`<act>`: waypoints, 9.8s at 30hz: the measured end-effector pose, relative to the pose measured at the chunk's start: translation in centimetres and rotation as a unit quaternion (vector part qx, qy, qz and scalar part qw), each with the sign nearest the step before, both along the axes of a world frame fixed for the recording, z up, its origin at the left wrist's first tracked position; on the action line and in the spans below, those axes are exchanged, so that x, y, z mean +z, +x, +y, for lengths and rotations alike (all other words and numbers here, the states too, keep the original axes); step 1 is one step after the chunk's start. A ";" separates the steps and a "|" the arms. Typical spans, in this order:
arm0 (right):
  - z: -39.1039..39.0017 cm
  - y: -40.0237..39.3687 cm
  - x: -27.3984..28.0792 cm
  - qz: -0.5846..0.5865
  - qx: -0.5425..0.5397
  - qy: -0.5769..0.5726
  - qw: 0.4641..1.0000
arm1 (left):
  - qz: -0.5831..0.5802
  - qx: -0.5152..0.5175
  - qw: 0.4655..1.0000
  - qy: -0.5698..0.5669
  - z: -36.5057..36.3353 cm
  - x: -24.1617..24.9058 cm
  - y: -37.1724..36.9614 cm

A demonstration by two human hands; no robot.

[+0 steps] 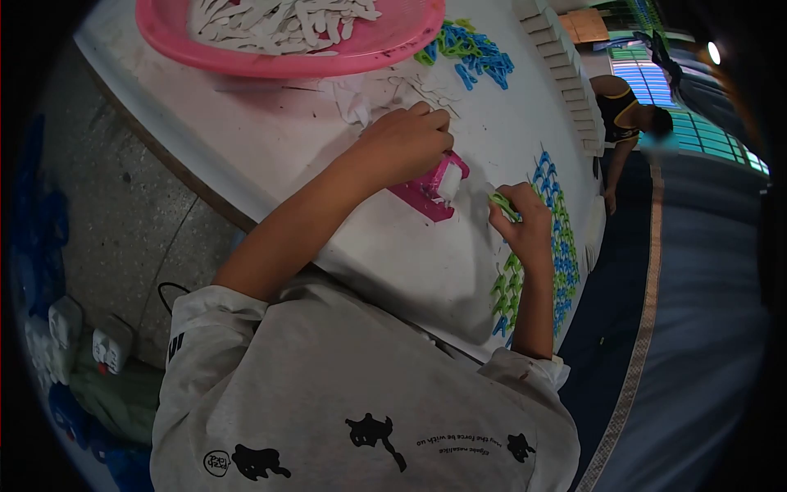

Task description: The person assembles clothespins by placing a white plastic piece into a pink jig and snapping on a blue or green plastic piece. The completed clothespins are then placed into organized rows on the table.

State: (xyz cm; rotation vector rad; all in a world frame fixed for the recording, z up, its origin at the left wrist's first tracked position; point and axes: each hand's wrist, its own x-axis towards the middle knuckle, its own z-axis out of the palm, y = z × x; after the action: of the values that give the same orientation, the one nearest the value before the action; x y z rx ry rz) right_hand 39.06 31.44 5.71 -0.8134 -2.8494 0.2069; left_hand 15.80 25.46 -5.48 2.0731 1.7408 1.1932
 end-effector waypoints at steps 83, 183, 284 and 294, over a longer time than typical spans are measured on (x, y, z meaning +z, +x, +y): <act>-17.2 14.8 -11.1 0.281 -0.615 0.063 0.734 | -0.056 -0.065 0.992 -0.088 0.2 1.9 0.0; -11.7 1.0 -11.0 0.314 -0.071 -0.123 0.939 | 0.284 0.309 0.902 0.104 -13.2 5.3 -14.8; -10.6 -1.7 -10.8 0.209 -0.179 -0.105 0.956 | 0.141 0.181 0.972 -0.042 -8.5 1.4 -10.5; -10.4 -0.8 -11.1 0.222 -0.154 -0.121 0.955 | 0.074 0.156 0.983 -0.056 -6.5 -0.9 -11.5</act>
State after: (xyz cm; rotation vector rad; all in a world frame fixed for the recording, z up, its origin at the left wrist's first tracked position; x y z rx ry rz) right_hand 38.29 21.04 -5.39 -1.0851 -2.2702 0.6166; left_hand 4.31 18.96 -6.42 1.9172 2.2129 1.0050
